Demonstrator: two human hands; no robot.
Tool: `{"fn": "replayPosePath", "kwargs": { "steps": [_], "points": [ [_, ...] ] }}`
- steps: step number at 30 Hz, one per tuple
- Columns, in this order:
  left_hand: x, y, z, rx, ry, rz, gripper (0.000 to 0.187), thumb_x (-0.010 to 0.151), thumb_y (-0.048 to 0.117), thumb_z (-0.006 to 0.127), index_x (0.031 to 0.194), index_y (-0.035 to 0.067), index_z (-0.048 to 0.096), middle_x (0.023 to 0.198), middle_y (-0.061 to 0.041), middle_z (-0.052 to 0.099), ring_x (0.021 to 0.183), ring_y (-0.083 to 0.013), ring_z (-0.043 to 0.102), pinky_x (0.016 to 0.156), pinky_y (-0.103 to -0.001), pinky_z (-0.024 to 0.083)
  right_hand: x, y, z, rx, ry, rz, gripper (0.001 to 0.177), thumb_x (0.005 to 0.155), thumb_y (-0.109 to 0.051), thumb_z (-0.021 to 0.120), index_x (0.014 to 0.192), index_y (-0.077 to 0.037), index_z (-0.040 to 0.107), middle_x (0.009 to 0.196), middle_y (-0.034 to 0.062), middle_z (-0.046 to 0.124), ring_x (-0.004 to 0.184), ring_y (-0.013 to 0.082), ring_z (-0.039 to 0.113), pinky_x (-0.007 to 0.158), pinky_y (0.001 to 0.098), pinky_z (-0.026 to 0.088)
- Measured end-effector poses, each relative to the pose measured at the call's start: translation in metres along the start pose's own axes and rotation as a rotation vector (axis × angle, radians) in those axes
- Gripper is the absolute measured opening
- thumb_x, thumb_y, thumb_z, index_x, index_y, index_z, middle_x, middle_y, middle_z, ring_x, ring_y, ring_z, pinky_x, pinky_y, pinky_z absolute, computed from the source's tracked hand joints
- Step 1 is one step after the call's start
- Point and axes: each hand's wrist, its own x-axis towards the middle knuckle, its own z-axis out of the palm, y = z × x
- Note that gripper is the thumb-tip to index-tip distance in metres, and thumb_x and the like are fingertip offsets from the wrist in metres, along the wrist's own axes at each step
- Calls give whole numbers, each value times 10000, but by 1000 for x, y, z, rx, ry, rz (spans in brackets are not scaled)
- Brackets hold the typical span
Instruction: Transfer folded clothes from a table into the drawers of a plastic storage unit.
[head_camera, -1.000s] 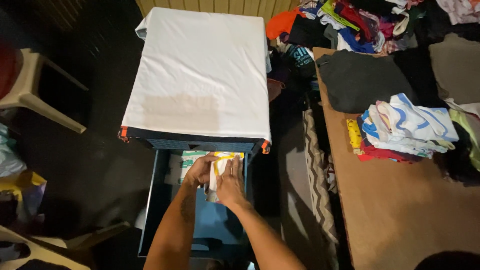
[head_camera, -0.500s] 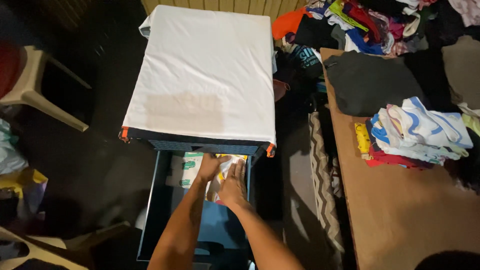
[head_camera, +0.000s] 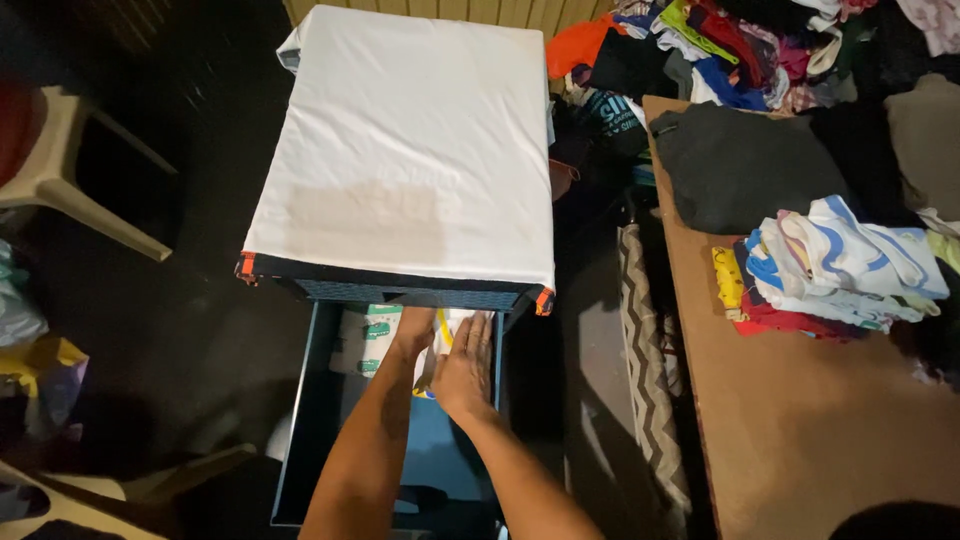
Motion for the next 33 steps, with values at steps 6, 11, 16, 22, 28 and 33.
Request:
{"fn": "replayPosePath", "kwargs": {
  "steps": [6, 11, 16, 22, 28, 33],
  "points": [
    [3, 8, -4, 964, 40, 409, 444, 712, 8, 664, 1156, 20, 680, 1230, -283, 650, 1171, -453, 601, 1011, -499, 471, 10, 27, 27, -12, -127, 97, 836, 882, -146, 656, 1507, 163, 195, 1627, 379, 47, 1523, 518, 62, 1247, 486, 118],
    [-24, 96, -6, 224, 236, -31, 349, 731, 105, 793, 1060, 14, 724, 1050, -205, 743, 956, -329, 679, 858, -419, 541, 15, 20, 15, -35, -228, 145, 868, 854, -155, 672, 1534, 111, 202, 1644, 353, 42, 1533, 496, 49, 1256, 466, 133],
    [-52, 120, -6, 127, 332, -252, 397, 788, 265, 862, 1028, -17, 718, 928, -148, 757, 816, -234, 674, 754, -354, 547, 2, 9, -27, -35, -211, 114, 830, 878, -191, 664, 1522, 107, 234, 1629, 343, 98, 1526, 479, 123, 1221, 462, 216],
    [-122, 214, 28, 14, 745, -114, 280, 931, 168, 787, 897, 21, 551, 840, -28, 540, 788, -147, 497, 726, -293, 455, -55, 26, -133, 220, -63, -24, 619, 907, -236, 704, 1417, 47, 497, 1492, 318, 452, 1318, 437, 522, 1090, 449, 453],
    [-155, 299, 99, -197, 535, -166, 205, 941, 112, 737, 908, 56, 542, 831, 12, 505, 704, -131, 438, 631, -274, 391, -88, 93, -245, 439, -25, 164, 380, 883, -224, 733, 1230, -75, 697, 1010, 80, 771, 861, 189, 725, 790, 317, 578],
    [-142, 343, 157, 121, 200, 99, 123, 880, 142, 768, 913, 46, 697, 903, -90, 691, 851, -244, 655, 779, -339, 518, -78, 185, -288, 698, 164, 96, 164, 989, -148, 699, 1104, -46, 755, 913, 14, 722, 831, 88, 650, 729, 260, 546]
  ]
}}
